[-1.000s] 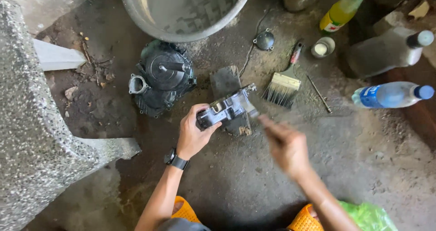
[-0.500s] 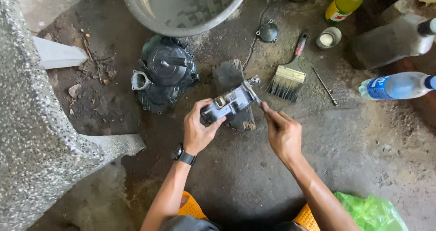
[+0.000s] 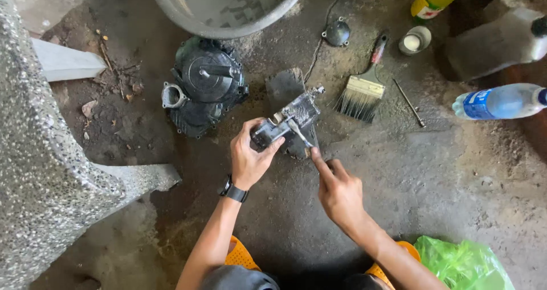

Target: Cleaning and scraping residue from motorcycle engine casing parts using a brush and a scraper tool.

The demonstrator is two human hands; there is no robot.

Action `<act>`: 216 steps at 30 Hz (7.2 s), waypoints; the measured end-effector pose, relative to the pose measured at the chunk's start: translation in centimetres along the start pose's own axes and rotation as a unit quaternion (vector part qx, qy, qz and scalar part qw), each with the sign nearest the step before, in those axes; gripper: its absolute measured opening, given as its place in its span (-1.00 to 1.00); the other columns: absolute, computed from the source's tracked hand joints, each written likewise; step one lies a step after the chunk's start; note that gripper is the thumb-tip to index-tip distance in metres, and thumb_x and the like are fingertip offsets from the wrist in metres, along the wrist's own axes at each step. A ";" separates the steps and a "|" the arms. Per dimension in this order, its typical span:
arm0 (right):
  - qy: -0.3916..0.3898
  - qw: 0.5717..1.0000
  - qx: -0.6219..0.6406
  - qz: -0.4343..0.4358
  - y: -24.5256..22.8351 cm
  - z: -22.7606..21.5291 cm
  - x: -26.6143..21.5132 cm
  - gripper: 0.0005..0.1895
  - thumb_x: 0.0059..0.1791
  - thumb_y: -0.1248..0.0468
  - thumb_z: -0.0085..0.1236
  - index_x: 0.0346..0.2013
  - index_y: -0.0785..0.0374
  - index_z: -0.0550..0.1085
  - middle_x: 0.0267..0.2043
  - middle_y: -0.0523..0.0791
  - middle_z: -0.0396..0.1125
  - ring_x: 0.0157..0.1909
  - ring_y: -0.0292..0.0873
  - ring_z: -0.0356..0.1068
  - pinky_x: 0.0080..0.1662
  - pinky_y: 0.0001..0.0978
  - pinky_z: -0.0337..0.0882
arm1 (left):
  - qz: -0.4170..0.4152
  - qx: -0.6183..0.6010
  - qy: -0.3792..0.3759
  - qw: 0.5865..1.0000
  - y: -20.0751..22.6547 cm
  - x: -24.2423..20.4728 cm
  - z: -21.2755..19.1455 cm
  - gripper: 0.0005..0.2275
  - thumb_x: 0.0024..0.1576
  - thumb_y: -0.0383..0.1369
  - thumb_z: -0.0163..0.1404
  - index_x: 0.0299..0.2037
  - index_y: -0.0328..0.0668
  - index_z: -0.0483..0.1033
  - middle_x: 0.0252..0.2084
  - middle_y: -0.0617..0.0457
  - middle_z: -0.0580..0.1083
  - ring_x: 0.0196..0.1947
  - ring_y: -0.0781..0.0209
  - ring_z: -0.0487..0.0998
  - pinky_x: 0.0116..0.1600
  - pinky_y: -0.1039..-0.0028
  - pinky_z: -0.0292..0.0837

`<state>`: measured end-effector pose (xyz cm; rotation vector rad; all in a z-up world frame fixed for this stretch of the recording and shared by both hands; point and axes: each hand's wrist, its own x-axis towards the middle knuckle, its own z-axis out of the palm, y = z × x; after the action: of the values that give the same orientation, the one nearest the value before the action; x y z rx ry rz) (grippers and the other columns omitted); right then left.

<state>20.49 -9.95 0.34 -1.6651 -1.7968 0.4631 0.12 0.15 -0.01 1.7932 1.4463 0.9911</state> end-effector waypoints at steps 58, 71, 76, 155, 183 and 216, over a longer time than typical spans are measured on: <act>-0.180 0.966 -0.182 0.026 -1.6 -6.4 1.8 -0.33 -0.10 0.42 0.04 0.33 0.03 0.38 -0.38 0.04 0.37 -0.58 0.10 0.40 -0.48 -0.04 0.40 | 0.132 0.009 -0.010 0.991 1.1 -2.6 2.8 -0.51 -0.05 -0.55 0.25 0.09 -0.30 0.34 0.10 -0.18 0.46 0.07 -0.21 0.51 0.16 0.13 0.42; -0.287 0.933 -0.202 -0.084 2.4 -11.4 2.9 -0.31 -0.08 0.32 0.07 0.36 -0.17 0.37 -0.36 -0.02 0.41 -0.52 0.08 0.43 -0.44 -0.05 0.47 | 0.221 0.044 -0.084 0.971 -0.1 -2.7 1.7 -0.45 -0.13 -0.60 0.23 0.09 -0.29 0.31 0.14 -0.13 0.43 0.05 -0.17 0.46 0.18 0.12 0.36; -0.132 0.988 0.059 -0.054 1.6 -9.3 -2.3 -0.61 0.04 0.29 0.07 0.18 0.00 0.43 -0.20 -0.01 0.45 -0.32 0.04 0.51 -0.28 -0.23 0.55 | 0.282 0.100 -0.116 0.947 -1.9 -3.8 2.9 -0.41 -0.13 -0.58 0.27 0.13 -0.32 0.29 0.18 -0.14 0.39 0.05 -0.07 0.45 0.21 0.15 0.37; 0.042 0.984 0.088 0.149 3.0 0.1 1.9 -0.75 0.04 0.39 0.25 0.03 0.22 0.63 -0.55 0.01 0.42 -0.59 -0.18 0.28 -0.50 -0.28 0.28 | 0.075 0.021 -0.006 0.997 0.3 -0.5 1.1 -0.54 0.02 -0.39 0.32 0.06 -0.27 0.37 0.05 -0.19 0.53 0.02 -0.19 0.61 0.06 0.22 0.54; 0.064 0.988 0.112 0.086 2.8 -3.4 0.9 -0.73 0.02 0.42 0.24 0.02 0.25 0.59 -0.38 -0.06 0.45 -0.43 -0.33 0.37 -0.34 -0.43 0.41 | 0.047 0.005 -0.044 0.998 3.9 2.9 0.2 -0.60 -0.01 -0.34 0.31 -0.05 -0.38 0.46 -0.14 -0.20 0.58 -0.19 -0.06 0.68 -0.10 0.25 0.58; 0.018 0.996 0.029 -0.080 4.9 -8.1 8.9 -0.64 -0.04 0.46 0.29 0.04 0.12 0.61 -0.52 -0.07 0.29 -0.57 -0.10 0.26 -0.44 -0.24 0.31 | 0.059 0.007 -0.166 0.984 6.1 8.1 -1.9 -0.67 -0.02 -0.33 0.31 -0.20 -0.40 0.50 -0.36 -0.20 0.59 -0.37 0.01 0.68 -0.24 0.33 0.55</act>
<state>29.50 -1.92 5.01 -1.4676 -1.8562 0.4082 2.57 6.86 7.49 1.9630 1.1549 0.6967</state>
